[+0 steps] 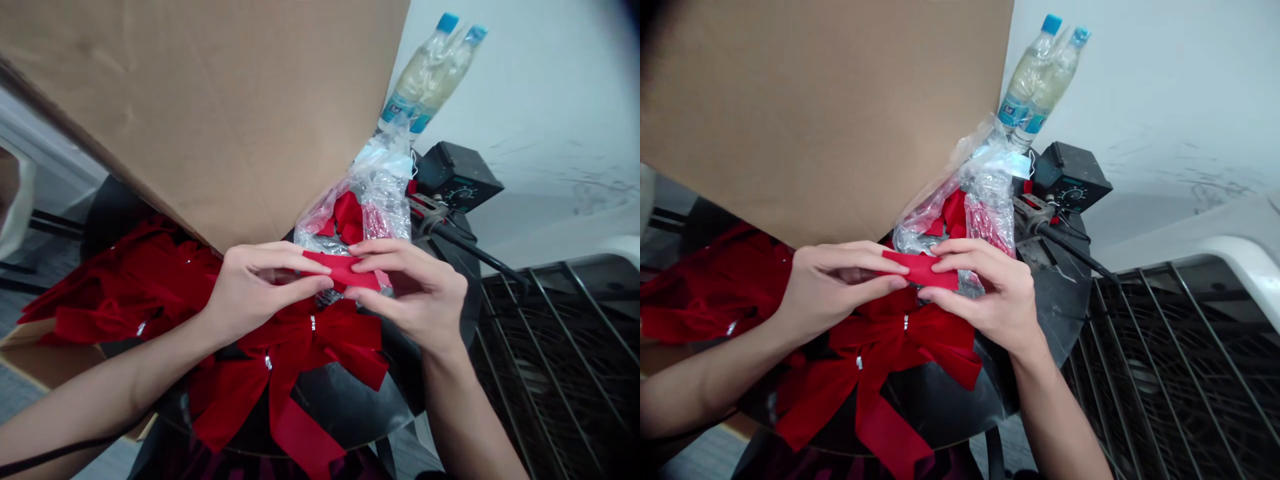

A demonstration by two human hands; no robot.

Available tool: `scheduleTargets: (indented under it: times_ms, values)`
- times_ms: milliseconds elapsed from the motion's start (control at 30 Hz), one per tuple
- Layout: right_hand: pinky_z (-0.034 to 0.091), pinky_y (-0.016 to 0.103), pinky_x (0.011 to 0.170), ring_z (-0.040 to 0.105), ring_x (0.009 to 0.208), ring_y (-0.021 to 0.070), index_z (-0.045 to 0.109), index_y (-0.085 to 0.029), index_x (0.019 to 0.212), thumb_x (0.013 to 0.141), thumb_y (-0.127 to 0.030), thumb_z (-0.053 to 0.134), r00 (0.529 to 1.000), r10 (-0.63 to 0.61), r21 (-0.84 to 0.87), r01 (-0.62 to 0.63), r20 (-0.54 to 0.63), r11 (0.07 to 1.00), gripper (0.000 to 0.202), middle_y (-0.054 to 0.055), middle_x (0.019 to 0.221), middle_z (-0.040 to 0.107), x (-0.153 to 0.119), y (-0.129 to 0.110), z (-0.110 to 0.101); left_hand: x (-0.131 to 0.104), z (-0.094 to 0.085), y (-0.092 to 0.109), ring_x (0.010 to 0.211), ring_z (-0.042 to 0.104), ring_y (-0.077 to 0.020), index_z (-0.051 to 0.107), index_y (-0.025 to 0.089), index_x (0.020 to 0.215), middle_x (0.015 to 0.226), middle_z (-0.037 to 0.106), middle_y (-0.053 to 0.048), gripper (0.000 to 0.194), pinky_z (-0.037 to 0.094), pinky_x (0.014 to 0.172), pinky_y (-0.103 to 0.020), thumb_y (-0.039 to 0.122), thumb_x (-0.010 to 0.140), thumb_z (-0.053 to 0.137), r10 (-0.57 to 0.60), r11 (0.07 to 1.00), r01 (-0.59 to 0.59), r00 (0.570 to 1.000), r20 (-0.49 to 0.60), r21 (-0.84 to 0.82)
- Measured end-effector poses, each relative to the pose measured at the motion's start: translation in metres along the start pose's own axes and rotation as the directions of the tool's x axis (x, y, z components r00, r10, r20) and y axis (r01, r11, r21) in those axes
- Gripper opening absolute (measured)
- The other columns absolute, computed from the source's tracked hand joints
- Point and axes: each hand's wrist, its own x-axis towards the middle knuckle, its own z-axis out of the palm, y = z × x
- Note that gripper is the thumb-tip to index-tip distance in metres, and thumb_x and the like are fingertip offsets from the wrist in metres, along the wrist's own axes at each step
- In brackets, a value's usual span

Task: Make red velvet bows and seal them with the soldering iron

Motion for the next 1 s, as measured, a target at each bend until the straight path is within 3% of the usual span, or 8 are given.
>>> scheduleTargets:
  times_ms: [167, 300, 433, 600, 833, 900, 1000]
  values:
    - [0.062, 0.029, 0.09, 0.077, 0.092, 0.0152, 0.079, -0.025, 0.095, 0.083, -0.011, 0.086, 0.998, 0.047, -0.027, -0.048, -0.047, 0.998, 0.02, -0.001, 0.101, 0.082, 0.0, -0.006, 0.005, -0.003, 0.003, 0.004, 0.076, 0.083, -0.0134, 0.086, 0.029, 0.11, 0.092, 0.086, 0.004, 0.039, 0.067, 0.075, -0.015, 0.01, 0.077, 0.09, -0.13, 0.988, 0.128, 0.991, -0.014, -0.089]
    - [0.062, 0.027, 0.092, 0.077, 0.093, 0.014, 0.08, -0.026, 0.097, 0.084, -0.009, 0.085, 0.996, 0.059, -0.009, -0.06, -0.061, 0.998, 0.022, -0.002, 0.1, 0.082, -0.001, -0.007, 0.008, -0.003, 0.003, 0.004, 0.079, 0.083, -0.0132, 0.087, 0.026, 0.095, 0.09, 0.086, 0.005, 0.022, 0.067, 0.081, -0.014, 0.013, 0.079, 0.09, -0.145, 0.988, 0.141, 0.987, -0.068, -0.06]
    - [0.063, 0.026, 0.092, 0.077, 0.096, 0.0134, 0.08, -0.028, 0.103, 0.085, -0.009, 0.084, 0.994, 0.092, 0.027, -0.09, -0.064, 0.996, 0.026, -0.004, 0.103, 0.082, -0.002, -0.007, 0.009, -0.004, 0.002, 0.003, 0.079, 0.083, -0.0126, 0.086, 0.029, 0.096, 0.091, 0.086, 0.007, 0.022, 0.068, 0.081, -0.016, 0.014, 0.08, 0.09, -0.115, 0.993, 0.113, 0.991, -0.069, -0.024]
    - [0.065, 0.026, 0.084, 0.078, 0.099, 0.0149, 0.075, -0.03, 0.125, 0.088, -0.021, 0.085, 0.961, 0.264, 0.103, -0.272, 0.084, 0.957, 0.04, -0.002, 0.114, 0.081, 0.002, -0.012, 0.003, -0.003, 0.001, 0.002, 0.08, 0.082, -0.0122, 0.087, 0.033, 0.095, 0.092, 0.086, 0.008, 0.023, 0.067, 0.082, -0.018, 0.014, 0.082, 0.088, -0.089, 0.995, 0.091, 0.995, -0.053, 0.032]
    - [0.055, 0.024, 0.075, 0.07, 0.079, 0.0102, 0.081, -0.02, 0.109, 0.092, -0.025, 0.081, 0.969, 0.165, -0.148, -0.139, 0.184, 0.979, 0.017, 0.0, 0.092, 0.079, 0.011, -0.013, -0.004, -0.002, 0.0, 0.003, 0.077, 0.08, -0.0127, 0.087, 0.029, 0.093, 0.091, 0.086, 0.004, 0.021, 0.065, 0.075, -0.019, 0.011, 0.081, 0.088, 0.029, 0.986, -0.025, 0.999, -0.027, 0.166]
    - [0.053, 0.024, 0.074, 0.067, 0.077, 0.0097, 0.081, -0.02, 0.107, 0.095, -0.024, 0.077, 0.96, 0.164, -0.18, -0.125, 0.227, 0.976, 0.013, 0.0, 0.089, 0.077, 0.012, -0.013, -0.004, -0.002, 0.0, 0.004, 0.078, 0.081, -0.0134, 0.087, 0.026, 0.09, 0.091, 0.086, 0.003, 0.015, 0.065, 0.076, -0.02, 0.013, 0.082, 0.087, -0.01, 0.981, 0.016, 0.999, -0.03, 0.192]
    - [0.05, 0.025, 0.072, 0.065, 0.076, 0.0102, 0.08, -0.019, 0.1, 0.098, -0.021, 0.073, 0.953, 0.162, -0.238, -0.1, 0.254, 0.966, 0.008, 0.001, 0.087, 0.074, 0.011, -0.016, -0.01, 0.0, -0.003, 0.007, 0.077, 0.081, -0.0165, 0.084, 0.023, 0.104, 0.089, 0.086, 0.001, 0.017, 0.066, 0.075, -0.025, 0.026, 0.087, 0.085, -0.216, 0.971, 0.212, 0.976, 0.026, 0.112]
